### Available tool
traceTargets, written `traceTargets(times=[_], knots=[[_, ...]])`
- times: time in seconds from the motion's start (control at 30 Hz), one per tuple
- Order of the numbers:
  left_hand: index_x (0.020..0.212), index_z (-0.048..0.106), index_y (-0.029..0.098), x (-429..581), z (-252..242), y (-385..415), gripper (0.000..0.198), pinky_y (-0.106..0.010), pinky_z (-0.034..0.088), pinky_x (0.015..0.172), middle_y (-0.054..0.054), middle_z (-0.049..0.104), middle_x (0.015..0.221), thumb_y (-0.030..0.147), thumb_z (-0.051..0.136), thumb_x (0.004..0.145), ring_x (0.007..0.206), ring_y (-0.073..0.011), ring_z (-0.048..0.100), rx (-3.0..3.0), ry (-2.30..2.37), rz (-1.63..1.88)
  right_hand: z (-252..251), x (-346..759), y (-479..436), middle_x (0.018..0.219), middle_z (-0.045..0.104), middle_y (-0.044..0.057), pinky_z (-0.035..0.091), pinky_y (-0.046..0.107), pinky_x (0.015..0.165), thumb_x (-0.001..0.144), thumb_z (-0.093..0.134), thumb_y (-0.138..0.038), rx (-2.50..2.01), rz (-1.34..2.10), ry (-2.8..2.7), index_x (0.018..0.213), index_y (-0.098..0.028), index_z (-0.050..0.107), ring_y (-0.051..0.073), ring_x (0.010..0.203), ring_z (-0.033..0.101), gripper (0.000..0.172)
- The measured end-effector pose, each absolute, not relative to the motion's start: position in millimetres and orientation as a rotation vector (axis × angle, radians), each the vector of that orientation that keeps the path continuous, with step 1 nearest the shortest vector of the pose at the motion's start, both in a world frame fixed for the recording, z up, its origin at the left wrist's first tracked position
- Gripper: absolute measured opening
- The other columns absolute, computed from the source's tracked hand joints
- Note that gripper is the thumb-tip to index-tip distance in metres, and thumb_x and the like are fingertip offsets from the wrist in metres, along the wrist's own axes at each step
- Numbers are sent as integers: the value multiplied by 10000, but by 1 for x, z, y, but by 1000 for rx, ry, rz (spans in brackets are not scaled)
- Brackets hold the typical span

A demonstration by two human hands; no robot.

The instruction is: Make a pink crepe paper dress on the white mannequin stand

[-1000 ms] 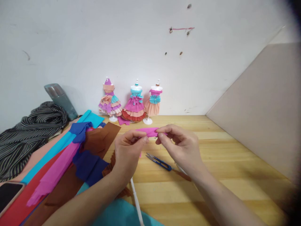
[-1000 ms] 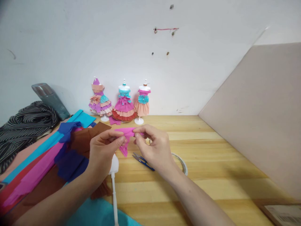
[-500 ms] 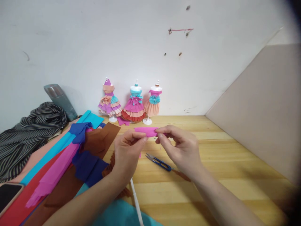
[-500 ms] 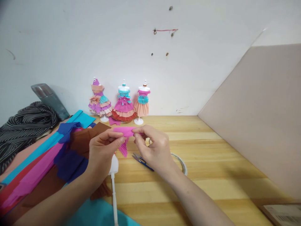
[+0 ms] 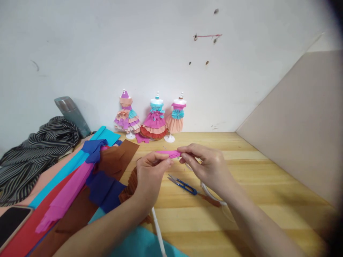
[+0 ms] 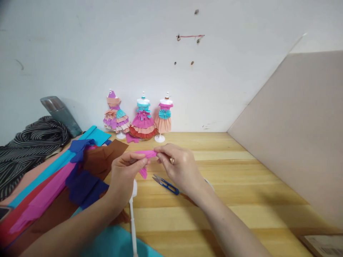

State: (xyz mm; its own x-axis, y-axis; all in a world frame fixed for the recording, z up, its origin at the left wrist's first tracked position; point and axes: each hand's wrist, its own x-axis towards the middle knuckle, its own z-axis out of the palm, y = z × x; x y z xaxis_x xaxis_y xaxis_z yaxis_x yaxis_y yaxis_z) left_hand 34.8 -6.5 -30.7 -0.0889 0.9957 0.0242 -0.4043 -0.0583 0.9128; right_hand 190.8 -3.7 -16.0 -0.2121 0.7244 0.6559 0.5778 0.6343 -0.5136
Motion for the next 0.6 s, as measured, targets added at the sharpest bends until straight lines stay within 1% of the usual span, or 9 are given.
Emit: traceTargets(times=[0.13,0.3,0.5,0.6], knots=[[593,704,164,37,-35,-5,52,-230,509,583,-1,702,556,142,745,571,544,-114,633,888,924,1442,-16,190,-4,636,711,20,504,238,510,857,543,-120,-1132,232,-1928,814,-173,657,153,551,691,132],[625,714,166,35,-36,-3,53,-215,501,567,1,706,562,134,748,600,542,-109,631,928,918,1460,-13,187,-7,625,708,17,481,246,505,852,535,-138,-1158,205,-1919,782,-182,633,153,533,667,128],[685,750,178,33,-37,-5,103,-200,524,607,9,730,609,104,759,613,585,-106,662,1022,886,1537,-10,184,-12,726,719,43,524,286,611,838,558,-153,-1123,240,-1806,789,-178,656,167,642,676,112],[763,768,183,32,-37,-3,175,-202,540,615,5,745,636,94,765,612,588,-107,670,994,858,1540,-10,182,-13,728,703,37,518,287,618,838,571,-152,-1100,234,-1776,788,-176,662,157,643,654,106]])
